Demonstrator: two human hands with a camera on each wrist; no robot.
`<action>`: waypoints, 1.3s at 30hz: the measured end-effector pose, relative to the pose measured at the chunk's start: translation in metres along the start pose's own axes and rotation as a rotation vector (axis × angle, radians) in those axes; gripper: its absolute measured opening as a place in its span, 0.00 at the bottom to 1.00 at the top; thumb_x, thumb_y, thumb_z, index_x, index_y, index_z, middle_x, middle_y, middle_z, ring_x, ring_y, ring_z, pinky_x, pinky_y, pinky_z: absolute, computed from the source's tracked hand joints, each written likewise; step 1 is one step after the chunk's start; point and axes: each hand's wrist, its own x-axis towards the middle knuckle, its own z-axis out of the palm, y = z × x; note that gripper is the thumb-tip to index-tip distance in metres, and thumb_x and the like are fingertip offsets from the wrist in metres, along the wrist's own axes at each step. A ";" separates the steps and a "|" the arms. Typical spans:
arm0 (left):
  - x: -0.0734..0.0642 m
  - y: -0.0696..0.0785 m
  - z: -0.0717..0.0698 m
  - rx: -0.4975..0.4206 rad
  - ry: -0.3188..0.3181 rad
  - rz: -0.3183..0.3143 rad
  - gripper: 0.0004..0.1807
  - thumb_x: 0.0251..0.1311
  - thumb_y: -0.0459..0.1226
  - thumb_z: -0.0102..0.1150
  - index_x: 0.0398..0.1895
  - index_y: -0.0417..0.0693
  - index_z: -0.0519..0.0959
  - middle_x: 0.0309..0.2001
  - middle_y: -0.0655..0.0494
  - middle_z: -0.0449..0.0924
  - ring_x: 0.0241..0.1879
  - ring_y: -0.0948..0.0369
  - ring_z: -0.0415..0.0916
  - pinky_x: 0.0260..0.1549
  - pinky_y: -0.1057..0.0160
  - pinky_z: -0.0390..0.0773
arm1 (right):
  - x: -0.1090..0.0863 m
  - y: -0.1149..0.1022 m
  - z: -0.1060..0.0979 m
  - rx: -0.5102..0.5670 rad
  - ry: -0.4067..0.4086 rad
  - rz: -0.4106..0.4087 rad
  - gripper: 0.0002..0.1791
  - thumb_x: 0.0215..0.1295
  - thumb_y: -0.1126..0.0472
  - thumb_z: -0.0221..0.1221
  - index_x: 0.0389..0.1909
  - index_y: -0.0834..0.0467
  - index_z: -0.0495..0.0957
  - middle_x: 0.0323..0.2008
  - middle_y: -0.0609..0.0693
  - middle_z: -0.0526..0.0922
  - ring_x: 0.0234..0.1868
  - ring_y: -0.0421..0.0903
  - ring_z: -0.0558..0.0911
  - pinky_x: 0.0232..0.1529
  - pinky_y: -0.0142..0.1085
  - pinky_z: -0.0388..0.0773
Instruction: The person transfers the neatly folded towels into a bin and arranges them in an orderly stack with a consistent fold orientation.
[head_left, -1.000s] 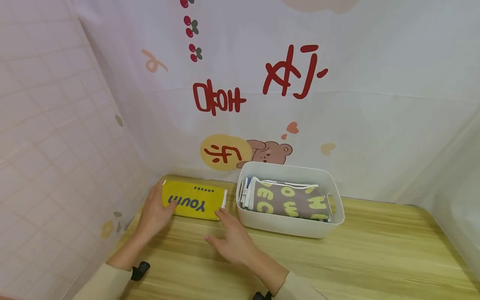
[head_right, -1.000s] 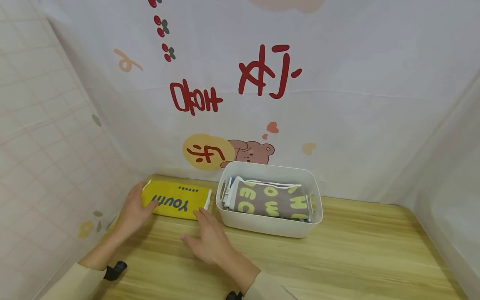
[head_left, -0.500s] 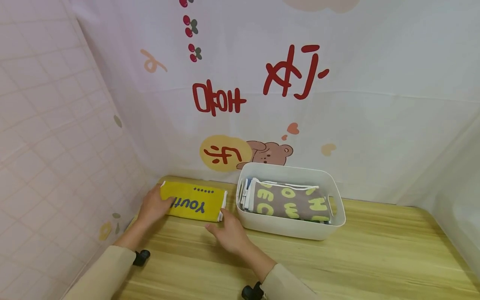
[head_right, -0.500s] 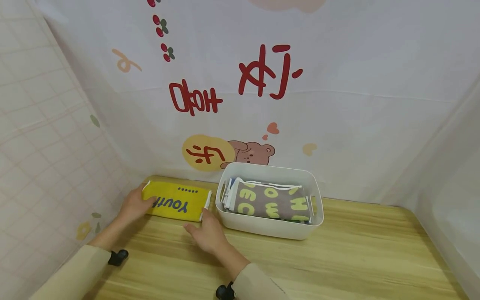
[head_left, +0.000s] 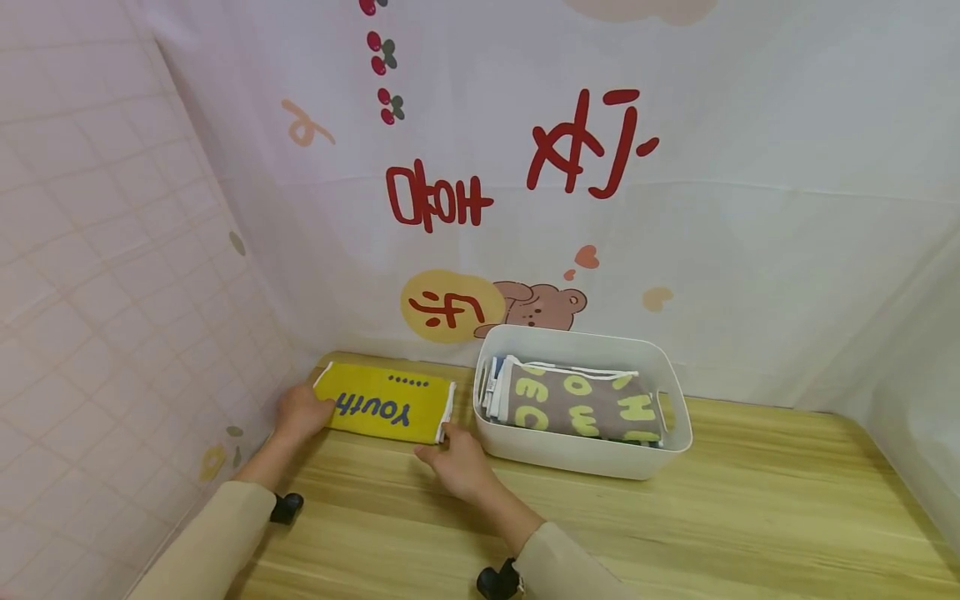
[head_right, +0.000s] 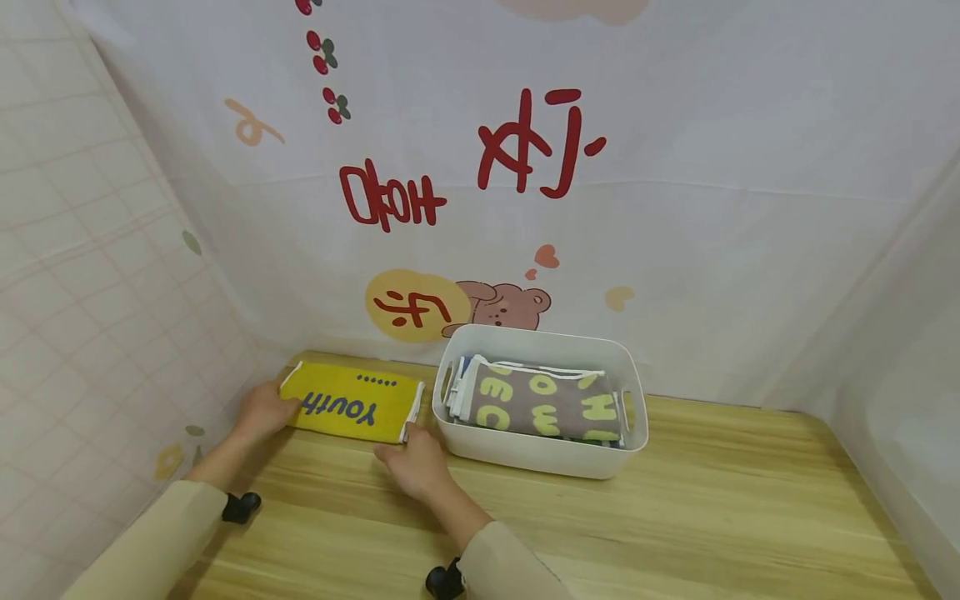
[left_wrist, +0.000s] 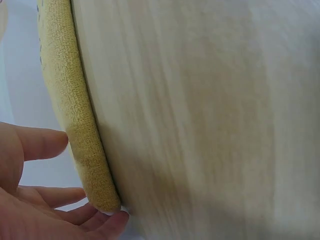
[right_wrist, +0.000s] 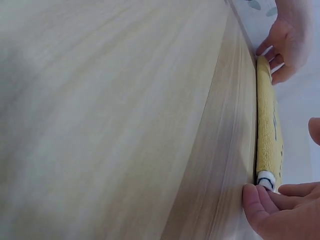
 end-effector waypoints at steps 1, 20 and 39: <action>0.000 -0.001 0.000 -0.004 -0.001 0.001 0.15 0.58 0.32 0.57 0.36 0.22 0.77 0.27 0.39 0.77 0.28 0.48 0.73 0.24 0.56 0.73 | 0.000 0.000 0.000 -0.007 -0.003 0.002 0.26 0.68 0.51 0.67 0.57 0.66 0.80 0.52 0.59 0.85 0.50 0.52 0.81 0.56 0.52 0.79; -0.020 -0.010 -0.003 -0.036 -0.081 0.019 0.08 0.55 0.27 0.56 0.33 0.26 0.75 0.27 0.42 0.74 0.27 0.50 0.70 0.24 0.59 0.72 | -0.016 0.002 -0.003 -0.041 -0.105 -0.029 0.14 0.67 0.61 0.66 0.47 0.68 0.82 0.23 0.46 0.77 0.22 0.41 0.73 0.26 0.33 0.70; -0.046 -0.011 -0.022 -0.031 -0.165 0.002 0.15 0.53 0.24 0.57 0.41 0.15 0.75 0.31 0.37 0.76 0.29 0.50 0.69 0.26 0.58 0.73 | -0.036 0.002 -0.010 -0.039 -0.216 -0.091 0.08 0.66 0.67 0.66 0.27 0.60 0.80 0.17 0.44 0.69 0.18 0.37 0.65 0.20 0.28 0.59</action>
